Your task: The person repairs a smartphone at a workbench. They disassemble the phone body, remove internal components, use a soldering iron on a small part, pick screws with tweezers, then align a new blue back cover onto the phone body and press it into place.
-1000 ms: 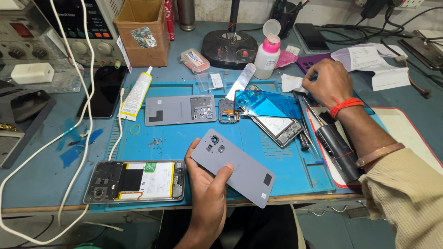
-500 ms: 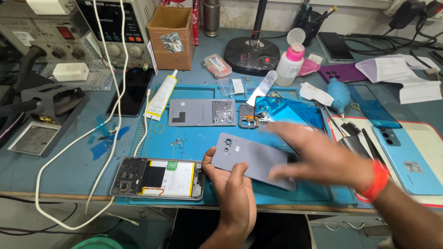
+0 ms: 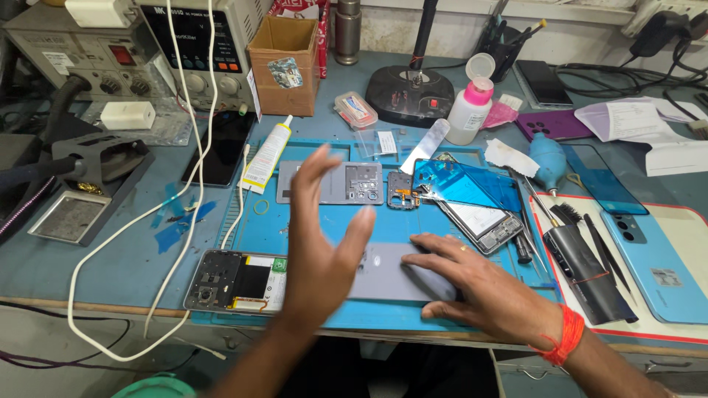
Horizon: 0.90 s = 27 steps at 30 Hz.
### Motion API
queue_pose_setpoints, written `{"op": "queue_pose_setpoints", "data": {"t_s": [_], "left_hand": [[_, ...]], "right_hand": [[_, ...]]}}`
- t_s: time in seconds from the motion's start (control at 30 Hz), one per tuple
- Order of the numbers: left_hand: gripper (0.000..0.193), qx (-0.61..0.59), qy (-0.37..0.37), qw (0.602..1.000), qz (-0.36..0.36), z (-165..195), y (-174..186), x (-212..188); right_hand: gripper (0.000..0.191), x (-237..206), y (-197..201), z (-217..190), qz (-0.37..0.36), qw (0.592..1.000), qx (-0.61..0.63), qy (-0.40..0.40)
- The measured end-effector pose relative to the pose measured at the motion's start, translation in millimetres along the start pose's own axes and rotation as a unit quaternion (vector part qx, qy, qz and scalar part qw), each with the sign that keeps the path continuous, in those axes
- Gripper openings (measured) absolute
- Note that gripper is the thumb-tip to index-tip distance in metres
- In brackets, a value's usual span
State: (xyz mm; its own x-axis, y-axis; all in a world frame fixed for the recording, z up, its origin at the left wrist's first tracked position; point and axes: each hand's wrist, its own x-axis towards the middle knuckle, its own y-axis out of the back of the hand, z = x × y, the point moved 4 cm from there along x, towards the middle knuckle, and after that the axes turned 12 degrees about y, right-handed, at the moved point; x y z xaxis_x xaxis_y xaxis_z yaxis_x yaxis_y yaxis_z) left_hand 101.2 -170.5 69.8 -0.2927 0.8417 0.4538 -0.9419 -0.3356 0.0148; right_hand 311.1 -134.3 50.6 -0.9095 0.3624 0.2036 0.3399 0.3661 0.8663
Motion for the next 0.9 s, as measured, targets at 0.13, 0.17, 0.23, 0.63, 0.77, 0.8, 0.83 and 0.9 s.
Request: {"op": "queue_pose_setpoints", "data": {"t_s": [0.13, 0.17, 0.23, 0.63, 0.77, 0.8, 0.83, 0.9], "left_hand": [[0.055, 0.255, -0.163, 0.944, -0.129, -10, 3, 92], [0.057, 0.295, -0.171, 0.925, -0.165, -19, -1, 117], [0.06, 0.383, -0.175, 0.883, -0.206, -40, -8, 160], [0.062, 0.651, -0.099, 0.701, -0.272, -122, -60, 254], [0.051, 0.648, -0.083, 0.697, -0.296, -124, -60, 259], [0.049, 0.65, -0.086, 0.693, -0.3, -124, -60, 259], [0.048, 0.654, -0.064, 0.69, -0.303, -127, -58, 260], [0.046, 0.662, -0.02, 0.683, -0.309, -131, -56, 261]], "right_hand": [[0.059, -9, -8, -9, 0.073, 0.996, -0.048, 0.029], [0.053, -12, -11, -11, 0.094, 0.993, -0.061, 0.02], [0.045, -17, -18, -16, 0.147, 0.986, -0.084, 0.007], [0.024, -33, -27, -11, 0.302, 0.95, -0.076, -0.021], [0.023, -33, -28, -11, 0.307, 0.949, -0.064, -0.026], [0.023, -33, -28, -11, 0.309, 0.949, -0.058, -0.027], [0.022, -33, -28, -12, 0.309, 0.949, -0.056, -0.029], [0.022, -32, -29, -12, 0.31, 0.949, -0.051, -0.032]]}}
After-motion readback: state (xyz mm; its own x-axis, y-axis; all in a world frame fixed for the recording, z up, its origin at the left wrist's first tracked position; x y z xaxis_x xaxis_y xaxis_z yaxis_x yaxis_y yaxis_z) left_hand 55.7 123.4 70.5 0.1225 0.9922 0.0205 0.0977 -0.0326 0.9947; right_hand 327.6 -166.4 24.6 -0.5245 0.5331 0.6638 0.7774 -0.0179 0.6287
